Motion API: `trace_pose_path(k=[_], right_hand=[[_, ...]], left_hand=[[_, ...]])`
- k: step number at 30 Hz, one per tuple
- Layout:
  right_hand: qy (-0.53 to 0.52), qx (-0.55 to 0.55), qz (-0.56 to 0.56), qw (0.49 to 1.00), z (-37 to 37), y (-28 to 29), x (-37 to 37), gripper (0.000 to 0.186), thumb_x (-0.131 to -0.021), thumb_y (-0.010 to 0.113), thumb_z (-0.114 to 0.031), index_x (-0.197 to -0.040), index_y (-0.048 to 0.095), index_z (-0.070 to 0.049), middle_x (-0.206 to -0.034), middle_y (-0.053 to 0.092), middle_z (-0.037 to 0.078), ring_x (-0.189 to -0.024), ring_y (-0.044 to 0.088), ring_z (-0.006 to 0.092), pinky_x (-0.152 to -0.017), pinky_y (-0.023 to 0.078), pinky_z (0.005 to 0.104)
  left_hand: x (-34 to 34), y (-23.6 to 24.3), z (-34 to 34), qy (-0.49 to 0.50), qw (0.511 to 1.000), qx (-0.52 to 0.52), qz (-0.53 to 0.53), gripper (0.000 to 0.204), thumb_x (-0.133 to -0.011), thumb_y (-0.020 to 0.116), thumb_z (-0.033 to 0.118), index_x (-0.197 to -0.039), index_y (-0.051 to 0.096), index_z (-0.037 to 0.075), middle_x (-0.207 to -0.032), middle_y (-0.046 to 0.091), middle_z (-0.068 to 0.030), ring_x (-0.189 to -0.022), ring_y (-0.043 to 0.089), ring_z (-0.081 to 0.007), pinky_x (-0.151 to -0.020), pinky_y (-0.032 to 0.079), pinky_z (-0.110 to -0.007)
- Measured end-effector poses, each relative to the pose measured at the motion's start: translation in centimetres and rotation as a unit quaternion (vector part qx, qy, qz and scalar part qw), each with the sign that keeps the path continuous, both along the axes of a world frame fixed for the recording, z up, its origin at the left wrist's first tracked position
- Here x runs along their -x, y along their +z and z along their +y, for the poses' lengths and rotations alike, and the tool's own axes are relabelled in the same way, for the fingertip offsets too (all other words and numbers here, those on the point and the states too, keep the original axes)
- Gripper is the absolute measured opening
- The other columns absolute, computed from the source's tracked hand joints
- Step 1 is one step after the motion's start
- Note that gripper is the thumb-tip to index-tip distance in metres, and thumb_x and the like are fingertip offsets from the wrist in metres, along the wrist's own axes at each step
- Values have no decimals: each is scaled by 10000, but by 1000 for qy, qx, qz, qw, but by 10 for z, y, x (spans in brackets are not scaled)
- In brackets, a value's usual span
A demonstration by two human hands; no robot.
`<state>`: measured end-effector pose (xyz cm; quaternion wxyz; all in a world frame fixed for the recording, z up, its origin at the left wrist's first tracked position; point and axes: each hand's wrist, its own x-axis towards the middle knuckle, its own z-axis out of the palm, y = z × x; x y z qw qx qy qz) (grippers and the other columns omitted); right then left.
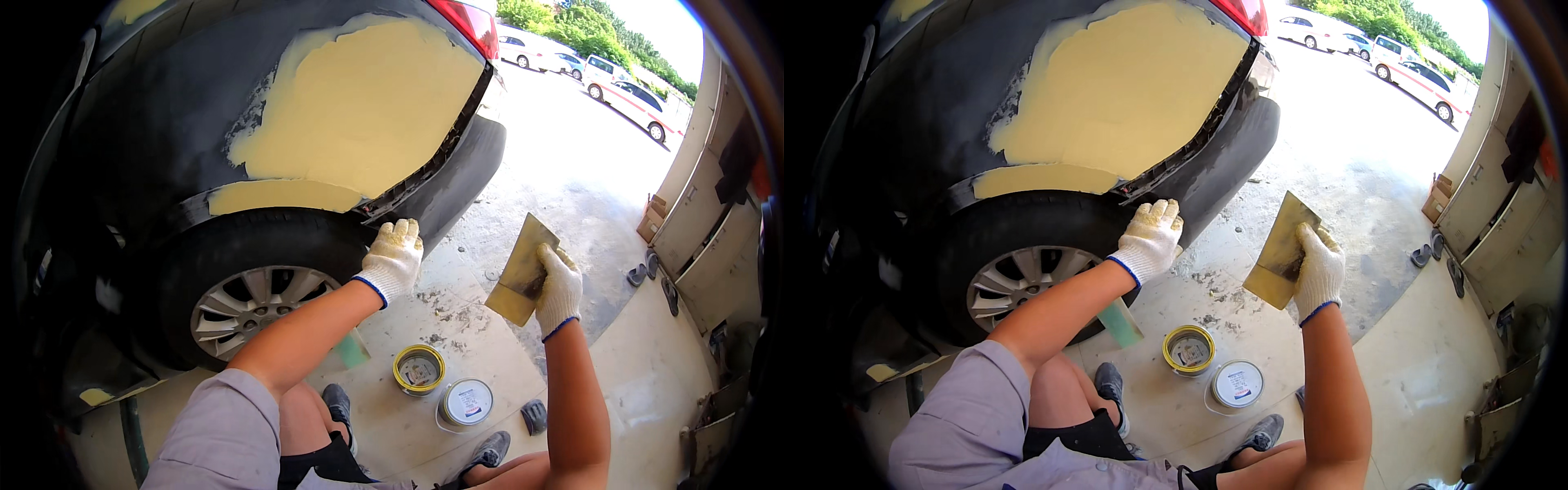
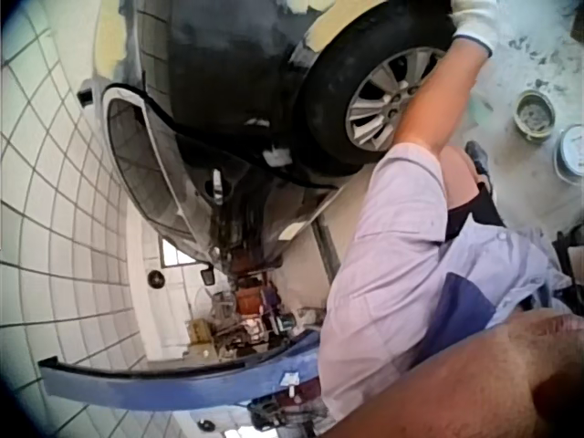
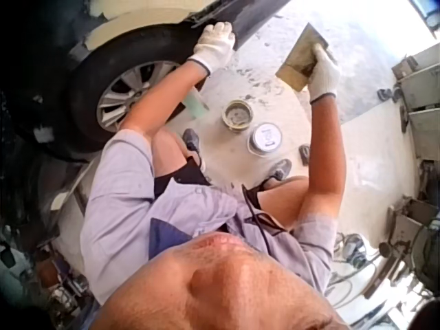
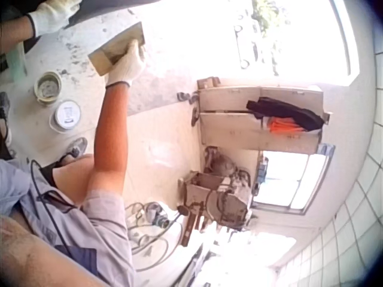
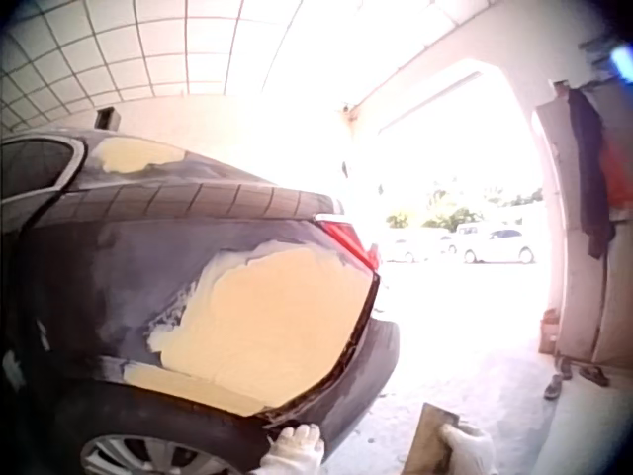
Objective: The person applies yellow body filler to the rear quarter panel of a black car using a spreader. They repeatedly smooth the filler over the damaged area, occasionally dipping the tool into a container to gather more material.
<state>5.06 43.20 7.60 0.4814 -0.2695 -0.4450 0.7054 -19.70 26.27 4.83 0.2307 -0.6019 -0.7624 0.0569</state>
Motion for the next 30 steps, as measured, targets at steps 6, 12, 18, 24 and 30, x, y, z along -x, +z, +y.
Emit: trace_pose_path(k=[6, 12, 18, 24, 30], right_hand=[[7, 0, 2, 1000, -36, 22, -31, 256, -964, 650, -86, -1163, 656, 75, -1009, 721, 136, -837, 712, 212, -786, 609, 356], [24, 62, -5, 998, -86, 4, -80, 197, -949, 677, -59, -1110, 681, 54, -983, 728, 105, -810, 699, 179, -747, 588, 319], [49, 146, -7, 988, -139, -10, -92, 196, -942, 685, -51, -1115, 695, 41, -974, 728, 94, -824, 687, 171, -762, 573, 320], [149, 223, 33, 963, -158, 4, -91, 309, -990, 615, -114, -1260, 621, 33, -1105, 712, 139, -925, 718, 236, -848, 601, 383], [240, 249, 27, 938, -164, -14, -82, 333, -982, 639, -119, -1280, 612, 27, -1131, 712, 143, -972, 722, 247, -885, 602, 399]], left_hand=[[-16, 17, -13, -21, 998, 21, -59, 520, -854, 734, 408, -1193, 691, 16, -1348, 577, -178, -1268, 503, -310, -1015, 415, -434], [-67, 5, -42, -67, 952, -6, -297, 519, -923, 696, 461, -1313, 710, 119, -1466, 592, -142, -1382, 519, -362, -1149, 420, -454], [-116, -7, -73, -79, 711, 37, -698, 509, -1069, 546, 461, -1393, 652, 83, -1364, 673, -109, -1233, 641, -263, -1044, 505, -386], [-140, -18, -85, 16, 366, 39, -930, 480, -1104, 527, 416, -1361, 621, 22, -1251, 696, -60, -1073, 680, -134, -930, 548, -291], [-145, -23, -88, -9, 312, 18, -950, 382, -1087, 586, 307, -1341, 612, 22, -1233, 690, -64, -1041, 685, -133, -919, 571, -308]])
